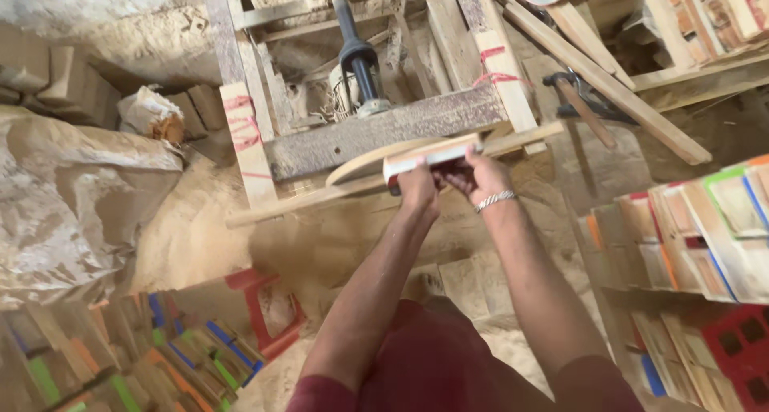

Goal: The person grinds the edges of small rectangular wooden blocks against a rotating grinding wheel. They handle the blocks one at a time, rotating them to smooth different sides, then stack the finished pieces on a nearby table.

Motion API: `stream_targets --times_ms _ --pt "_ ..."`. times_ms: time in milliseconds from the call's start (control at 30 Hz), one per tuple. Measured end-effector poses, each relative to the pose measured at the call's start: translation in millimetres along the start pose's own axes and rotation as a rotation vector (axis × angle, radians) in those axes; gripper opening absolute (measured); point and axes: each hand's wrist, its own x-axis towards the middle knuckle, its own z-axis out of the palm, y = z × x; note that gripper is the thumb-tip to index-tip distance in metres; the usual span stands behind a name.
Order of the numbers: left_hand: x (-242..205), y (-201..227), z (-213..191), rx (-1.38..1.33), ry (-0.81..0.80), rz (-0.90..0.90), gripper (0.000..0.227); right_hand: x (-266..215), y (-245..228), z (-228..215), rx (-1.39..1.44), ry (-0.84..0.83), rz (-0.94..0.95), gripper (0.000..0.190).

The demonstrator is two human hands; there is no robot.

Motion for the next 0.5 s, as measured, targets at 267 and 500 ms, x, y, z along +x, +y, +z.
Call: stream_targets --times_ms 267,500 --pt "-179.5 32.5 -55.0 -0.231 -0.463 -0.470 0.045 -168.4 -9.4 -101.1 0.027 -0.603 -0.316 0.054" --pt "-193.6 -0.2 -59.4 0.411 -0.841 -0.523 0.052 -275.9 25.4 -167.4 0.426 -0.556 -0.283 0.073"
